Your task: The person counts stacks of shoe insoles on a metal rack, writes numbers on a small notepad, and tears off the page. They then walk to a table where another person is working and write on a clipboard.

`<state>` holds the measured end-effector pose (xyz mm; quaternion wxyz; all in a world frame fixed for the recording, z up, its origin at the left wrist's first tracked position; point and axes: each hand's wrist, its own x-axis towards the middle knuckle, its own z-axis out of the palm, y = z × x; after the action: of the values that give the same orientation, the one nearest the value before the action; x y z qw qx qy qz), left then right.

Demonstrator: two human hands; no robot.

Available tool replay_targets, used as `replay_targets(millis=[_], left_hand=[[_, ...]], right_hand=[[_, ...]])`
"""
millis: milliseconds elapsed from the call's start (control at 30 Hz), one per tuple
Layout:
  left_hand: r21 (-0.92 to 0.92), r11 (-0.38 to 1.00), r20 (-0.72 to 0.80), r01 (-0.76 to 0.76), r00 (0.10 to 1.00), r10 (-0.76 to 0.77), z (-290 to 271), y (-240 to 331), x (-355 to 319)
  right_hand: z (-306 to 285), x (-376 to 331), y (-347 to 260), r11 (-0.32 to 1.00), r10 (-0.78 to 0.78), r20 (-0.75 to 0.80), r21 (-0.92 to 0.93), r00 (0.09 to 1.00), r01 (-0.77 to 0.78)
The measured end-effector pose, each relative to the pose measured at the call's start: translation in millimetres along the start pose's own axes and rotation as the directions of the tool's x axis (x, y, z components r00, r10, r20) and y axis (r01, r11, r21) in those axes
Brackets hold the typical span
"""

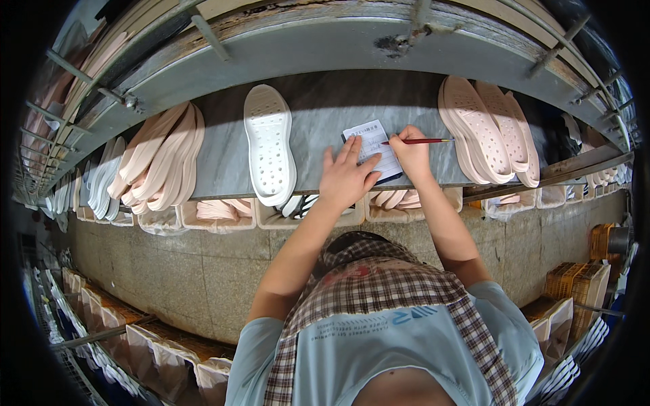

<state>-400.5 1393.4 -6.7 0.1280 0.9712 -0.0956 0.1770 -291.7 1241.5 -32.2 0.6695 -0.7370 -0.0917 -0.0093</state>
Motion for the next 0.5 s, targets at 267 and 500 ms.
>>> replay_targets(millis=[267,500], left_hand=[[0.012,1.000,-0.011,-0.005,1.000,0.005,2.4,-0.7,0.3],[0.021,1.000,-0.057,-0.013,0.998,0.014,1.7,1.9,0.9]], right_hand=[[2.2,-0.7,5.6,0.995,-0.094,-0.028,-0.047,0.995,0.092],[-4.0,-0.7,-2.6,0.994,-0.064,-0.018,0.088,0.998,0.065]])
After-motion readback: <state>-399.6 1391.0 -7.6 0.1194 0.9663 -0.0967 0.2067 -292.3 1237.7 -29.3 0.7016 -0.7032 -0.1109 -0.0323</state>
